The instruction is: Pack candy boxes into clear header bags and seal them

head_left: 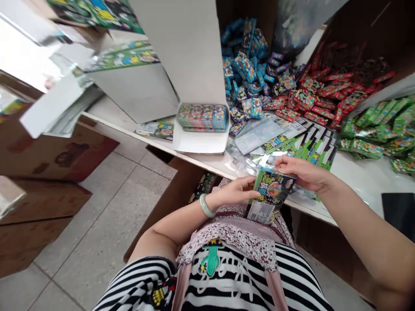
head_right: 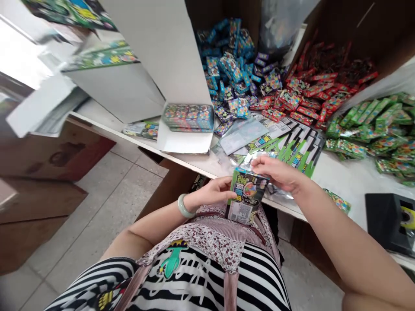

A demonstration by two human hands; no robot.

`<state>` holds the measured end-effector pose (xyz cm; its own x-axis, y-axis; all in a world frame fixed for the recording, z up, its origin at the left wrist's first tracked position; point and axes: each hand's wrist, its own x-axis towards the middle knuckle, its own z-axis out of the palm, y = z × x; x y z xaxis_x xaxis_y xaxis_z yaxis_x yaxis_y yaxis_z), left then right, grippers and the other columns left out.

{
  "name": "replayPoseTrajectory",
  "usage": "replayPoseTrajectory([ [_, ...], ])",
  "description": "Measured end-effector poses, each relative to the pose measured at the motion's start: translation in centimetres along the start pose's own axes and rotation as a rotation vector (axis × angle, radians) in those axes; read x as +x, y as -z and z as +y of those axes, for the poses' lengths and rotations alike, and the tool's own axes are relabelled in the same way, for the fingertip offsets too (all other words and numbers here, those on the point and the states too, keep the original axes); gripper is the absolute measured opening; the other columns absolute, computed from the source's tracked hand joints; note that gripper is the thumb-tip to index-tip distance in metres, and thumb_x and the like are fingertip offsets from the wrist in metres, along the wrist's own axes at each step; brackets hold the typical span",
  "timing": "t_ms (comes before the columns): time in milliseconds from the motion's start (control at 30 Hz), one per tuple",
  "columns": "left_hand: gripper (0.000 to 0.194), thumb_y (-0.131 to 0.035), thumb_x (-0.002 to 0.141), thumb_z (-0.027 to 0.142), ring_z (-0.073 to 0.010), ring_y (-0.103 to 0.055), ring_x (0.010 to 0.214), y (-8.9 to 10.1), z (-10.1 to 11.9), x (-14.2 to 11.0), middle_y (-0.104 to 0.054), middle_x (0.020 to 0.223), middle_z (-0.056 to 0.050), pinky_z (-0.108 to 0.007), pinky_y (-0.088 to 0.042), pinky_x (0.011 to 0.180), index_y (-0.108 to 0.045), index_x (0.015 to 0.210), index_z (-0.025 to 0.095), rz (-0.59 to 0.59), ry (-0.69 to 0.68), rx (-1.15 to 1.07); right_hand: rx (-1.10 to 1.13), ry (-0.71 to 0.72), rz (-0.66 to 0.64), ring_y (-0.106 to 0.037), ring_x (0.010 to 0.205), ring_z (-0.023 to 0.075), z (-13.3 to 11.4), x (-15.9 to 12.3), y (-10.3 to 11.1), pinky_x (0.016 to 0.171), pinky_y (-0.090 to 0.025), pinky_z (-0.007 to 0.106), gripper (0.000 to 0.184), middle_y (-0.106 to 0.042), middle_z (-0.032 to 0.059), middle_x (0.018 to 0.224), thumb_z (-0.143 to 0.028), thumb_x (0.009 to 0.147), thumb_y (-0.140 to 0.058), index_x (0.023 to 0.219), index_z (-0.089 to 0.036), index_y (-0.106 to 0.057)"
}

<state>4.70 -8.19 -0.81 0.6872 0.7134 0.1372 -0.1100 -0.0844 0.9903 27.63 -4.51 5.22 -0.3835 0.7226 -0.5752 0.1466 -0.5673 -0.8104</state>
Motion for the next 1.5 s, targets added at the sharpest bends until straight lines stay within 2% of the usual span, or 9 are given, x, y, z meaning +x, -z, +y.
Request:
replayPoseTrajectory([
  [133,0.033,-0.063,0.091,0.054,-0.0209,-0.071,0.082,3.7,3.8,-2.4,-0.073,0.093,-0.005,-0.037,-0.061,0.074,-0.066,0.101,0.023,0.264,-0.136,0.293,-0.05,0.185,0.144,-0.065,0.078,0.0174,0.1,-0.9,1.6,0.065,-0.052,0.028,0.046,-0.07,0.0022,0.087,-0.046,0.059,-0.089,0.094,-0.024,-0.067],
  [300,0.028,-0.068,0.088,0.039,-0.0224,-0.067,0.102,14.6,6.7,-0.8,-0.071,0.106,-0.006,-0.039,-0.054,0.096,-0.065,0.111,0.023,0.873,-0.331,0.821,-0.15,0.304,0.383,-0.066,0.087,0.0214,1.6,-0.7,4.4,0.073,-0.053,0.033,0.05,-0.071,0.0043,0.092,-0.059,0.06,-0.087,0.093,-0.026,-0.069],
  [500,0.044,-0.046,0.087,0.012,-0.03,-0.058,0.127,23.4,2.7,3.6,-0.066,0.132,-0.016,-0.049,-0.04,0.113,-0.064,0.127,0.015,0.627,-0.028,1.362,-0.234,0.283,0.339,-0.065,0.081,0.0211,3.7,1.1,4.1,0.079,-0.053,0.036,0.059,-0.072,0.0052,0.089,-0.072,0.059,-0.081,0.089,-0.023,-0.069],
  [733,0.057,-0.048,0.092,0.023,-0.0338,-0.032,0.151,17.3,0.0,5.5,-0.04,0.16,-0.017,-0.056,-0.02,0.124,-0.045,0.149,0.014,0.427,0.116,1.453,-0.338,0.344,0.331,-0.069,0.089,0.0243,3.4,3.1,5.3,0.086,-0.055,0.04,0.045,-0.074,0.006,0.093,-0.063,0.073,-0.074,0.093,-0.023,-0.068],
  [867,0.074,-0.072,0.081,0.045,-0.0404,-0.036,0.147,12.2,-0.6,6.9,-0.047,0.154,-0.021,-0.061,-0.022,0.121,-0.049,0.144,0.014,-0.035,0.123,1.372,-0.568,0.411,0.378,-0.07,0.085,0.0249,1.8,5.4,4.8,0.083,-0.057,0.043,0.023,-0.074,0.007,0.097,-0.041,0.087,-0.06,0.1,-0.022,-0.067],
  [1067,0.03,-0.059,0.091,0.031,-0.0291,-0.065,0.114,10.4,-0.8,6.7,-0.069,0.121,-0.016,-0.046,-0.045,0.103,-0.066,0.115,0.014,-0.179,0.094,1.344,-1.292,0.625,0.246,-0.045,0.141,0.034,-1.1,9.3,1.1,0.116,-0.036,0.054,0.047,-0.057,0.0133,0.146,-0.015,0.085,-0.064,0.132,-0.016,-0.062],
  [1200,0.023,-0.046,0.099,0.022,-0.0219,-0.069,0.095,10.9,0.9,5.4,-0.073,0.098,-0.011,-0.037,-0.052,0.088,-0.068,0.101,0.016,0.035,-0.182,1.244,-1.477,0.699,0.247,-0.062,0.121,0.0296,-2.3,9.7,0.1,0.106,-0.044,0.047,0.03,-0.07,0.0119,0.127,-0.013,0.094,-0.055,0.12,-0.017,-0.069],
  [1367,0.044,-0.066,0.093,0.039,-0.0246,-0.057,0.129,10.9,3.4,4.2,-0.062,0.134,-0.012,-0.042,-0.043,0.111,-0.054,0.132,0.022,0.695,-0.448,0.841,-1.037,1.001,0.68,-0.069,0.103,0.0263,-3.8,5.8,-0.1,0.09,-0.052,0.038,0.03,-0.075,0.0106,0.111,-0.03,0.103,-0.045,0.114,-0.02,-0.071],
  [1500,0.052,-0.069,0.088,0.052,-0.0219,-0.063,0.118,8.7,2.5,5.6,-0.066,0.126,-0.01,-0.035,-0.05,0.101,-0.056,0.129,0.023,0.661,-0.257,0.3,-0.456,0.955,0.643,-0.068,0.104,0.0262,-2.9,4.1,-1.3,0.091,-0.055,0.04,0.037,-0.075,0.0067,0.106,-0.048,0.102,-0.047,0.117,-0.022,-0.069],
])
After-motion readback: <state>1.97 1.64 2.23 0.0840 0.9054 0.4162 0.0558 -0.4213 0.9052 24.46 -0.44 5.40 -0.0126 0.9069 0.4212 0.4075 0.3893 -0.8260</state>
